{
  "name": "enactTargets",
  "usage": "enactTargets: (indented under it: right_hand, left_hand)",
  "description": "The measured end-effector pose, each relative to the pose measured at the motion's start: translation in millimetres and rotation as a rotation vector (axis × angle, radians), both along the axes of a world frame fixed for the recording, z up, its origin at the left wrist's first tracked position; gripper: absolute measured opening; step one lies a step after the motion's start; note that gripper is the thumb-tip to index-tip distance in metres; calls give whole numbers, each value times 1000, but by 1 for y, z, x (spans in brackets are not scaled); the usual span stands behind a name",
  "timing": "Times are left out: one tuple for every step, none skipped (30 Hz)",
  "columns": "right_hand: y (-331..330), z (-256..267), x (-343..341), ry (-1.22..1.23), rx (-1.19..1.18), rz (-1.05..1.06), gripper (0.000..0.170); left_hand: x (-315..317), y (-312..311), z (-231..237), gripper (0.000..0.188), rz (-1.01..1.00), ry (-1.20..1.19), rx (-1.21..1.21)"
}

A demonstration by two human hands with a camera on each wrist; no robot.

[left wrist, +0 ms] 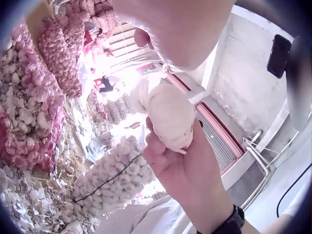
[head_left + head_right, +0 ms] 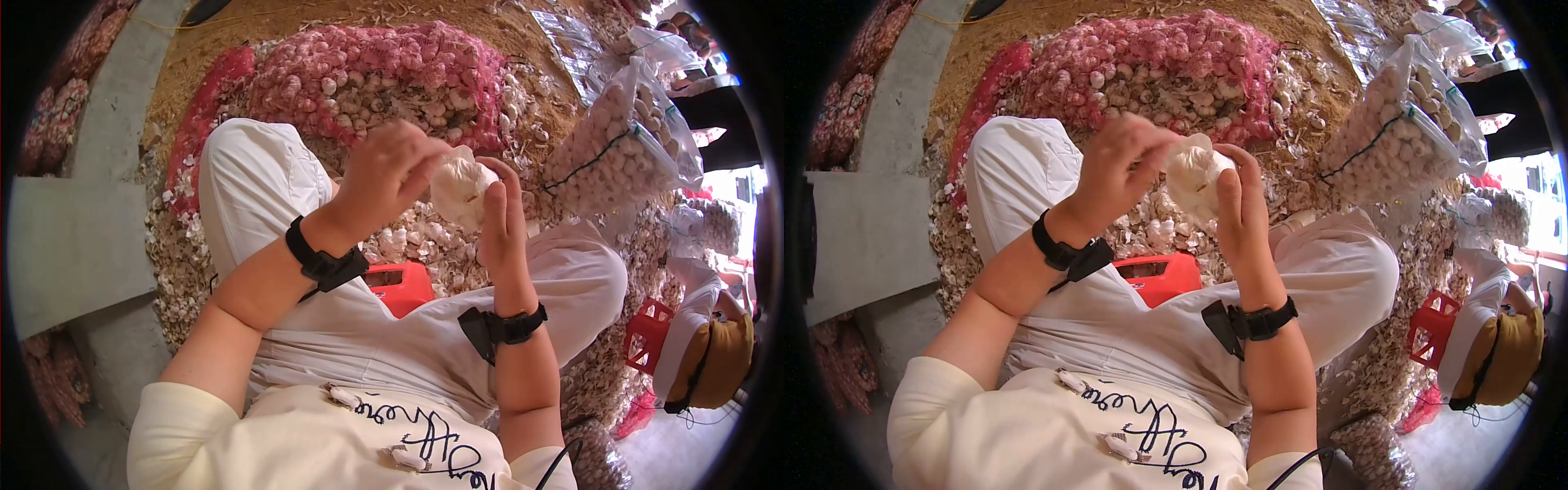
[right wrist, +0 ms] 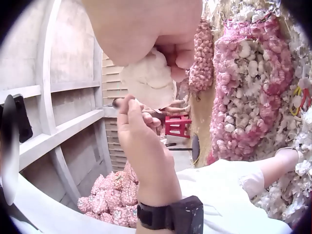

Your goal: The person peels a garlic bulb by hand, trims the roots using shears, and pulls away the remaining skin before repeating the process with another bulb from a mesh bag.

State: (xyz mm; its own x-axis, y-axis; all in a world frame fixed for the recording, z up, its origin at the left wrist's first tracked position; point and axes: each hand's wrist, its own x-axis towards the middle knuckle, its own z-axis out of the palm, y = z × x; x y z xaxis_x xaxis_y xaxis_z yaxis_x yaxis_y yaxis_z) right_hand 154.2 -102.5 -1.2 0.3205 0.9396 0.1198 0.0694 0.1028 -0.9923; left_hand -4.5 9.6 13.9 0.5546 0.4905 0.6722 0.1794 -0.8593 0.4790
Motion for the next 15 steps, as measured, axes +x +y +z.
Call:
enactTargets:
  right_hand:
    - [0,0,0,-1,0,0,48]
    - [-1,-1,0,-23,1,-6,47]
    - [-2,-1,-1,-46,2,-12,46]
    - [-3,0,-1,-47,2,-11,46]
    - [-3,1,0,-5,-17,-9,44]
    - [-4,1,0,38,-36,-7,42]
    - [-4,1,0,37,-37,-5,42]
    - [-2,1,0,-20,-19,-6,40]
    - [-1,1,0,-75,0,-7,39]
    - [0,0,0,-75,-1,-5,39]
    - [0,-1,1,-109,-9,8,38]
    - [2,1,0,-142,-17,21,37]
    - [1,4,-1,-142,-17,23,37]
    - [0,9,-2,-123,-87,12,37]
    - [-1,12,-3,-104,-158,0,36]
  left_hand:
    - [0,-5,-1,14,0,-1,0]
    - [0,-14,-4,18,-28,50,-192]
    - [1,-19,-3,23,-57,101,-384]
    - [2,-18,-1,23,-56,100,-384]
    - [2,-17,1,33,-102,204,-600]
    - [2,-16,3,43,-148,308,-816]
    - [4,-18,-3,43,-147,307,-817]
    - [7,-21,-12,57,-214,150,-892]
    - [9,-22,-13,70,-280,-10,-962]
    - [8,-22,-13,70,-278,-11,-963]
    - [7,-21,-13,72,-271,67,-987]
    - [7,-21,-11,74,-265,146,-1010]
    - [7,-22,-13,74,-263,145,-1010]
    - [9,-24,-17,74,-221,110,-934]
    - [10,-25,-16,73,-179,74,-857]
